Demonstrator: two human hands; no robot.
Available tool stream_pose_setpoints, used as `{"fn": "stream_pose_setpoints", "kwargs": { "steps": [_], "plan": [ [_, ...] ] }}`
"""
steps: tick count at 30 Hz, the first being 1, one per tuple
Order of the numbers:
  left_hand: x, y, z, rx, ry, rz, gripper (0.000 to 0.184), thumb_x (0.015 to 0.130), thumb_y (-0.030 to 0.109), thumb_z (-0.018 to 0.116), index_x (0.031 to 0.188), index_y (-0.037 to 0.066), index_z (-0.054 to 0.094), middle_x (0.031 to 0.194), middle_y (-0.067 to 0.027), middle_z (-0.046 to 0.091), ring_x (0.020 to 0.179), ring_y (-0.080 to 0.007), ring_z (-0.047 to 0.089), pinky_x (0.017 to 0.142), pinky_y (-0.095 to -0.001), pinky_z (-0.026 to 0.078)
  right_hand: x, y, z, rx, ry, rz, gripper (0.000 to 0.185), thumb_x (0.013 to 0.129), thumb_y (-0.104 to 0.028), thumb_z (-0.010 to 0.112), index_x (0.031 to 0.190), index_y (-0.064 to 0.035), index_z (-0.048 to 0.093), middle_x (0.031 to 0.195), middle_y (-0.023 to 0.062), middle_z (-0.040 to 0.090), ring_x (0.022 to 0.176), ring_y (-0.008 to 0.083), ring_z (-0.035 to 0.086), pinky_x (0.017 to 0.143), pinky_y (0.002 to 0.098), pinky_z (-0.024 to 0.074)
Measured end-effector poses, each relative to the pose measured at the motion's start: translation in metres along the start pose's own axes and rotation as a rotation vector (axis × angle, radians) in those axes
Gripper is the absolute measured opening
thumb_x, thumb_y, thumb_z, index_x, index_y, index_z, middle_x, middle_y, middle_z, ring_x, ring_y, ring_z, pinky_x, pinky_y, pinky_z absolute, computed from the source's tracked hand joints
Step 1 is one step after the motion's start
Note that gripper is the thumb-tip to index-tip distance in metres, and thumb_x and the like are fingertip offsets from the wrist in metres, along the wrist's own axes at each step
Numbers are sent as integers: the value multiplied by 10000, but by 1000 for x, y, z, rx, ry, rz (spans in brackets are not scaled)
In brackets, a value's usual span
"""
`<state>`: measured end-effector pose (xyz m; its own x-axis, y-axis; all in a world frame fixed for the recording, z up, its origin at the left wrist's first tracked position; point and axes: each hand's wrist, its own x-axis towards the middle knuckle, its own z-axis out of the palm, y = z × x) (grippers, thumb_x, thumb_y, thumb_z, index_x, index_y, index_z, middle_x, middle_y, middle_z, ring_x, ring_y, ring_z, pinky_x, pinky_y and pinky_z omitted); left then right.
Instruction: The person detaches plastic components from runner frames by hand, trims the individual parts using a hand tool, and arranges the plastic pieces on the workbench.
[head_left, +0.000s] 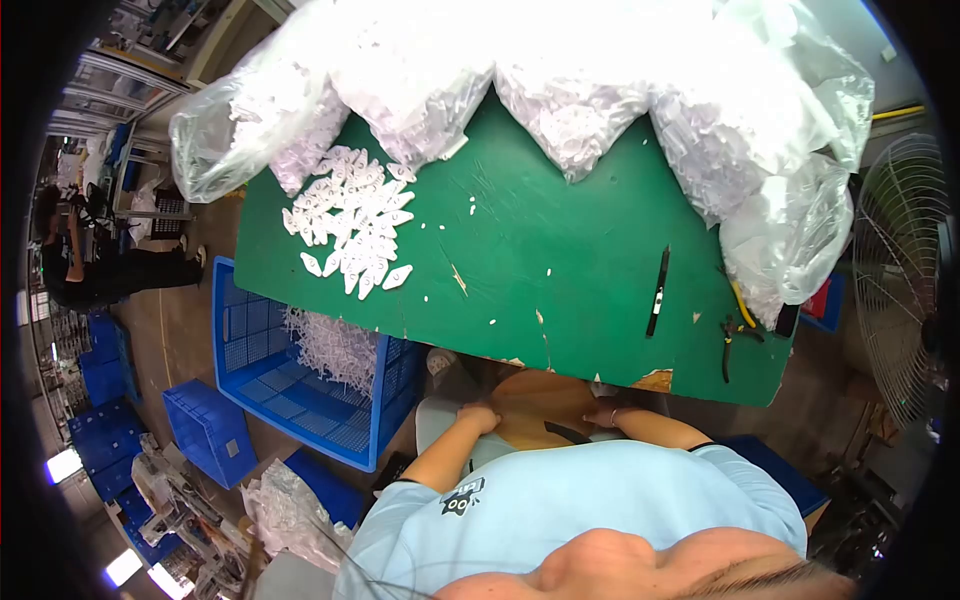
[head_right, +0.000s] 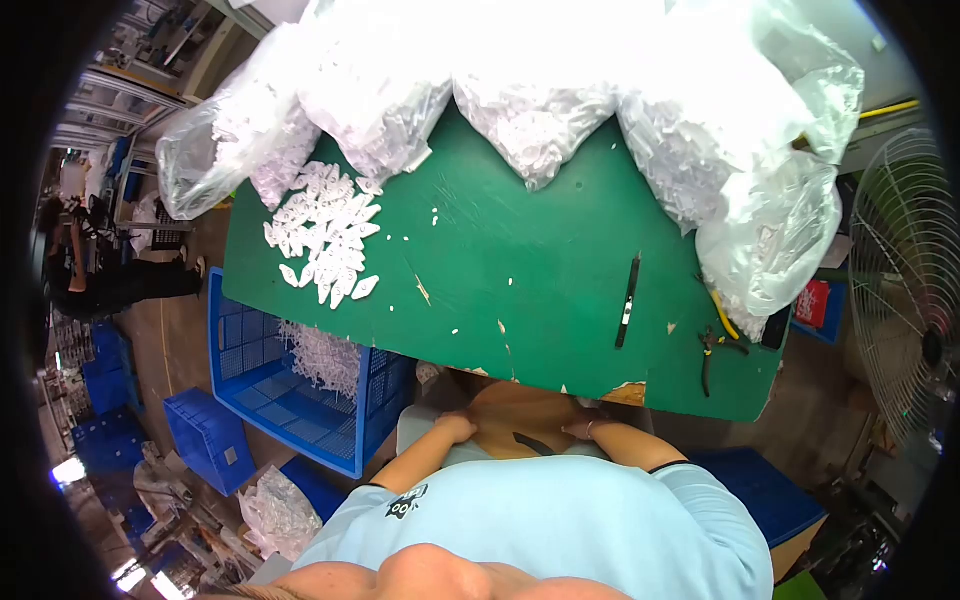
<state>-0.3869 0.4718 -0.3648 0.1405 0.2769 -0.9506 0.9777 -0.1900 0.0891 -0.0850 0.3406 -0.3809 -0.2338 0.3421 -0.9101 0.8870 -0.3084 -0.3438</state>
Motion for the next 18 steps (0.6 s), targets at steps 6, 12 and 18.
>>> {"fn": "stream_pose_setpoints", "kwargs": {
  "steps": [6, 12, 18],
  "plan": [
    [-61, -14, -52, -180, 247, 482, 455, 867, 449, 471, 931, 49, 677, 943, -178, 643, 932, -339, 585, 829, -425, 440, -105, -11, -67, 277, 154, -52, 464, 894, -445, 400, 1062, -71, 618, 1084, 203, 595, 1016, 357, 558, 882, 430, 419],
    [-103, -98, -30, -689, 855, 170, 276, 845, 277, 553, 808, 10, 609, 769, -184, 609, 766, -300, 601, 698, -389, 459, -144, 83, 34, 355, 1138, 301, 287, 800, -196, 573, 1032, -29, 598, 952, 239, 596, 871, 411, 559, 773, 479, 443],
    [-66, -143, 26, -769, 479, -190, 262, 848, 284, 549, 814, 33, 621, 756, -162, 622, 750, -283, 607, 688, -389, 464, -142, 114, 75, 552, 777, 569, 314, 818, -223, 563, 1070, -39, 595, 988, 226, 601, 887, 367, 575, 779, 438, 451]
  ]
}}
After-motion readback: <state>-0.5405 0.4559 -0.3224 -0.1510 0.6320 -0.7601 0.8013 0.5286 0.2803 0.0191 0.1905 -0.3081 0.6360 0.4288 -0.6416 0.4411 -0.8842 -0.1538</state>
